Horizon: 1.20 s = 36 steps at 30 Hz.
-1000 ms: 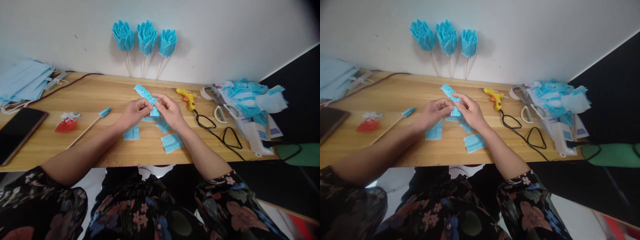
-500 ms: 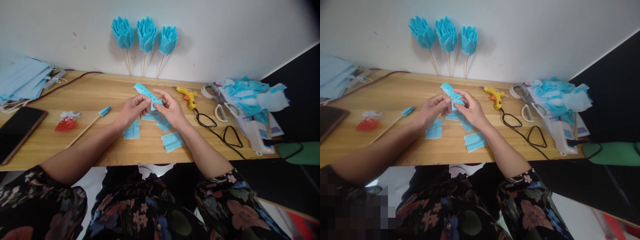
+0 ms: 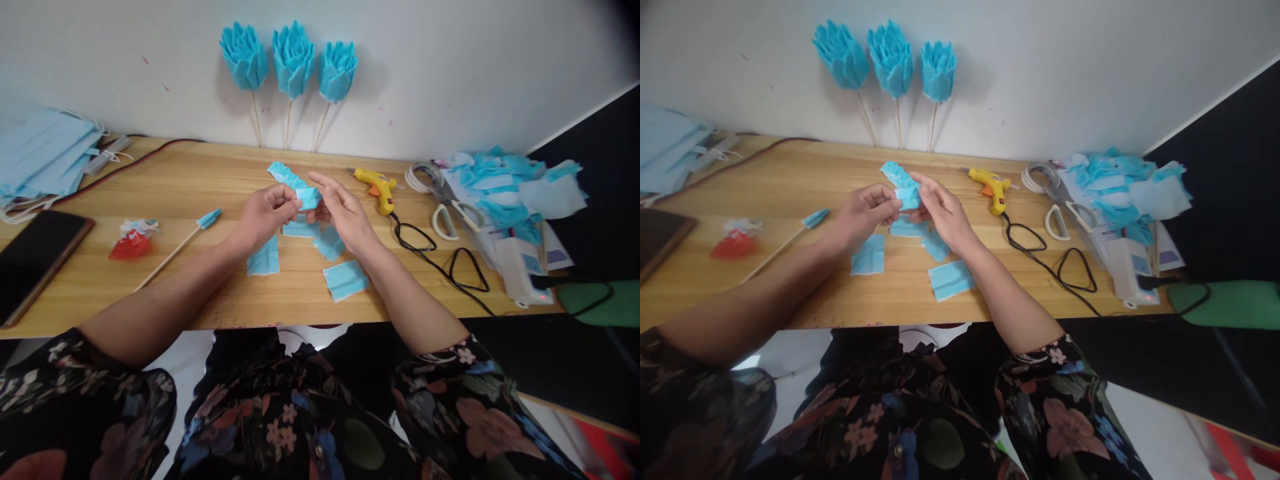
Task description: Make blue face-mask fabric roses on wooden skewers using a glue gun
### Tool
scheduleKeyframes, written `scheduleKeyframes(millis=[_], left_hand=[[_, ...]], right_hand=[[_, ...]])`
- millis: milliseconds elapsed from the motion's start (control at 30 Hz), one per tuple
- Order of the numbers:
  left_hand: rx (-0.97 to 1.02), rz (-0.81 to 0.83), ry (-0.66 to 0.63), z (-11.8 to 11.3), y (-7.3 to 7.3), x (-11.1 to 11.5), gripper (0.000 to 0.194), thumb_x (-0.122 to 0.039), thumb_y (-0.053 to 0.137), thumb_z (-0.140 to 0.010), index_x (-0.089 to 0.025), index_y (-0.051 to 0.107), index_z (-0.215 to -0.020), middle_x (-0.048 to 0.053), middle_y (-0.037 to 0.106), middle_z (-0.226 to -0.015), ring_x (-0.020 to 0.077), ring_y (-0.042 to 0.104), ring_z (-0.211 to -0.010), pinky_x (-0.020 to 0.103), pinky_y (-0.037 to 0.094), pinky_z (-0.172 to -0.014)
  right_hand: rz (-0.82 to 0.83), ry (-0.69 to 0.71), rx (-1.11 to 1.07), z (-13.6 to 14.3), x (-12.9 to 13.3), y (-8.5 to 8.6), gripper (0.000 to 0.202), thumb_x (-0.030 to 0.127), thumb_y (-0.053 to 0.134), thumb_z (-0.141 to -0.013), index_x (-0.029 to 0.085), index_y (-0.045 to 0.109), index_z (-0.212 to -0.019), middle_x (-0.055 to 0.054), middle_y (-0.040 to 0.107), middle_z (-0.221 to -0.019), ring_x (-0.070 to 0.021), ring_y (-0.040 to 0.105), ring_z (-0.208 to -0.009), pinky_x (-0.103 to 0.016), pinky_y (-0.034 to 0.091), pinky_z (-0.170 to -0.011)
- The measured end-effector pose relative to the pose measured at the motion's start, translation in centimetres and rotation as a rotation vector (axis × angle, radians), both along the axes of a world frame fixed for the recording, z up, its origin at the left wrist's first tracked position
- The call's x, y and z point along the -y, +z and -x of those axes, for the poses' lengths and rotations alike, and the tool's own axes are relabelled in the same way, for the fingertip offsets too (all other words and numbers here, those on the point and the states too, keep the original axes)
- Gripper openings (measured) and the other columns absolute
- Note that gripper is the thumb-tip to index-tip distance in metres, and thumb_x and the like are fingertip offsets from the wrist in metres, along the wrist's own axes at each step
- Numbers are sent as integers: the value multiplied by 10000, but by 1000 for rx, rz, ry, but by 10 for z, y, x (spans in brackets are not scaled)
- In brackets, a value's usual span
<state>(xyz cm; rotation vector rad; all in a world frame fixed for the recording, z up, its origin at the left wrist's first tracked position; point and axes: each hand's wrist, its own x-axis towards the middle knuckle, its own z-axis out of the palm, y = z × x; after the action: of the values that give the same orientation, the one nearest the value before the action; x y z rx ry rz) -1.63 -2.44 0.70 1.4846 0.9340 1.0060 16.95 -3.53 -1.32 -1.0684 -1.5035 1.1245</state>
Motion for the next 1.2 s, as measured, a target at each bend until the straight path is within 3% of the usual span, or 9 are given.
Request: scheduleKeyframes(millis=[200,367,767,1033,1200], left_hand=[[-44,-11,14,-1,0,1,173,-192,645,-854,-187,538,-718,-33,546,-610,84,477,-561,225,383,-553],[-96,-39,23,-2,3,3,194,-155,639,-847,-188,525,-693,-41,520,-610,82,450,-559,233,354,-550],[-5,-10,43,-1,1,-3,219,-213,658,-866,-197,501,-716,-39,540,-606,79,469,-537,230,412,-561],[-14,-11,42,-1,-1,-3,216,-216,668,-863,-194,510,-718,-39,538,-594,74,471,-535,213,407,-542],[-13,-4,41,-1,0,-3,208,-199,663,-867,-191,515,-721,-35,547,-604,71,469,-535,209,411,-543]], right_hand=[[-47,55,94,-2,0,1,600,488,687,-898,306,503,-1439,15,672,-878,-141,643,-757,-318,608,-748],[-91,55,113,0,0,1,574,395,685,-895,282,498,-1426,-5,688,-978,-141,641,-791,-306,601,-735],[-51,-2,89,-4,-3,3,566,541,634,-913,316,517,-1419,-3,683,-902,-162,643,-788,-334,591,-741],[-50,-29,99,-5,-5,1,532,352,687,-880,299,543,-1389,26,633,-823,-139,593,-714,-319,572,-718],[-77,-24,87,-2,-4,0,577,397,675,-898,309,480,-1434,27,612,-812,-140,573,-718,-316,569,-728]])
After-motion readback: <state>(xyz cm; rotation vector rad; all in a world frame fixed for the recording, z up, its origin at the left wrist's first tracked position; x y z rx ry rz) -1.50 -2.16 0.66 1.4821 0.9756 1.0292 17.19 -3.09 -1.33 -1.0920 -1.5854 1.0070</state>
